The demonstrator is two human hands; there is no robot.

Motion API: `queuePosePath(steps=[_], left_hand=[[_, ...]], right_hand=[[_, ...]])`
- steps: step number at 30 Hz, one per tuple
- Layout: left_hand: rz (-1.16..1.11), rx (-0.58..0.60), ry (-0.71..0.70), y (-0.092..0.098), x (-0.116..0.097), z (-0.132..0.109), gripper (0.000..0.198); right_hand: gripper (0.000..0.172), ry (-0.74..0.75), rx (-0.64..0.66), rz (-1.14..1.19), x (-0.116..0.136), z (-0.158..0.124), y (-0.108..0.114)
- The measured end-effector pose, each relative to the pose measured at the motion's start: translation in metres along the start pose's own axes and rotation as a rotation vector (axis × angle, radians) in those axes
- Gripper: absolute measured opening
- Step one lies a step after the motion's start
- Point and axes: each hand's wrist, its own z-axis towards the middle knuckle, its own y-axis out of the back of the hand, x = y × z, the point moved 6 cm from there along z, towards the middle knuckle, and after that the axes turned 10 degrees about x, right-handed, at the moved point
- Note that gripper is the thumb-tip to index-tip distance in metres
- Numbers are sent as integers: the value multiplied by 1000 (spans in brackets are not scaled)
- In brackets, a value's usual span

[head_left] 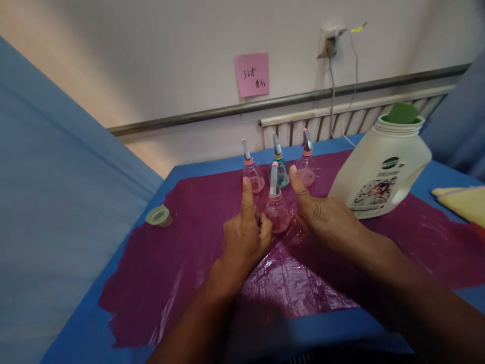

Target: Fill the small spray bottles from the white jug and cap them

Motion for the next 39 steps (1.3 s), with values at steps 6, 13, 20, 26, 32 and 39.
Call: queuePosePath(steps=[6, 13, 20, 26, 32, 39], left_hand=[[-1, 68, 58, -5, 3, 4, 110], [64, 109, 81, -8, 2, 3, 114], [136, 125, 70, -11, 1, 5, 111], [127, 129, 88, -13, 3, 4, 109], [-13, 6, 85, -4, 15, -1, 94], [-558, -312, 250, 13, 62, -2, 25]], right_hand=[[102, -35, 16, -105, -3, -3, 1], [110, -40, -15, -221, -5, 1, 5], [108, -60, 11, -262, -4, 1, 5], [106, -138, 160, -338, 2, 5, 0], [87, -160, 154, -367, 1, 9, 0], [17, -186, 28, -293, -17, 14, -1]])
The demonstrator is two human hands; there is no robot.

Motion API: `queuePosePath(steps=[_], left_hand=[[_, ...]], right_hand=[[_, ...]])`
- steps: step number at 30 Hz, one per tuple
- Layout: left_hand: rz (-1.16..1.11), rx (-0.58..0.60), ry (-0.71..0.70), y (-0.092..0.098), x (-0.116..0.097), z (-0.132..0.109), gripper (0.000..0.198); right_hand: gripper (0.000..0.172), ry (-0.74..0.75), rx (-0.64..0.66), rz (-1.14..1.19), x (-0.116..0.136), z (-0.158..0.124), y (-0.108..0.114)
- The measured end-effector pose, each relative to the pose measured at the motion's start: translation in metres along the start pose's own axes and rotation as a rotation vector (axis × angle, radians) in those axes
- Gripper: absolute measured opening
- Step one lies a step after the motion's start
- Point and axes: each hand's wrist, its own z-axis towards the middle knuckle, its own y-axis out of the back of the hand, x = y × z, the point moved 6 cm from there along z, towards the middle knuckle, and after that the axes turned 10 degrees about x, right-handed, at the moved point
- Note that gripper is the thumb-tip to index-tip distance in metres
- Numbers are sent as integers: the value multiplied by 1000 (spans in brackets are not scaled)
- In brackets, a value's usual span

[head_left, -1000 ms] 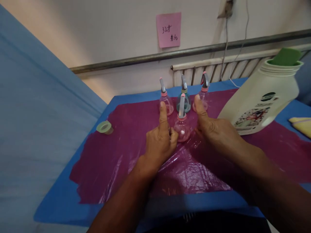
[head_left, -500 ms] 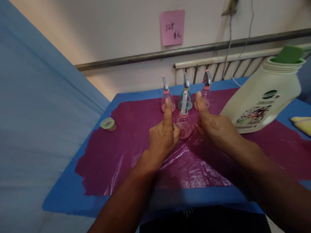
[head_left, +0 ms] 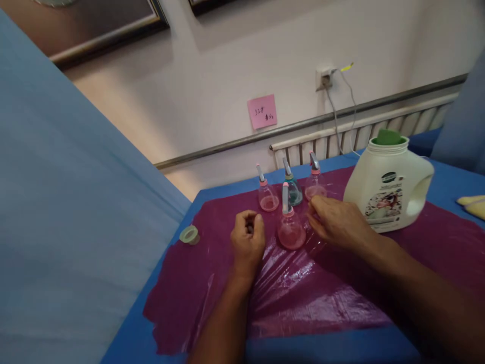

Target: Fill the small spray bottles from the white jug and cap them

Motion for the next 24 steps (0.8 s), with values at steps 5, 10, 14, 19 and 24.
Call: queuePosePath(steps=[5, 10, 14, 19, 24], left_hand=[[-148, -118, 31, 22, 14, 17, 50], [-393, -151, 107, 36, 26, 35, 59], [-646, -144, 192, 44, 33, 47, 55], [-890, -102, 284, 45, 33, 54, 48], [-1020, -84, 310, 46, 22, 55, 51]], right_hand=[[33, 153, -373, -18, 1, 1, 8], [46, 259, -646, -25, -5, -6, 34], [53, 242, -587, 30, -27, -28, 46], [55, 105, -300, 260, -59, -89, 26], [67, -295, -78, 539, -109, -149, -7]])
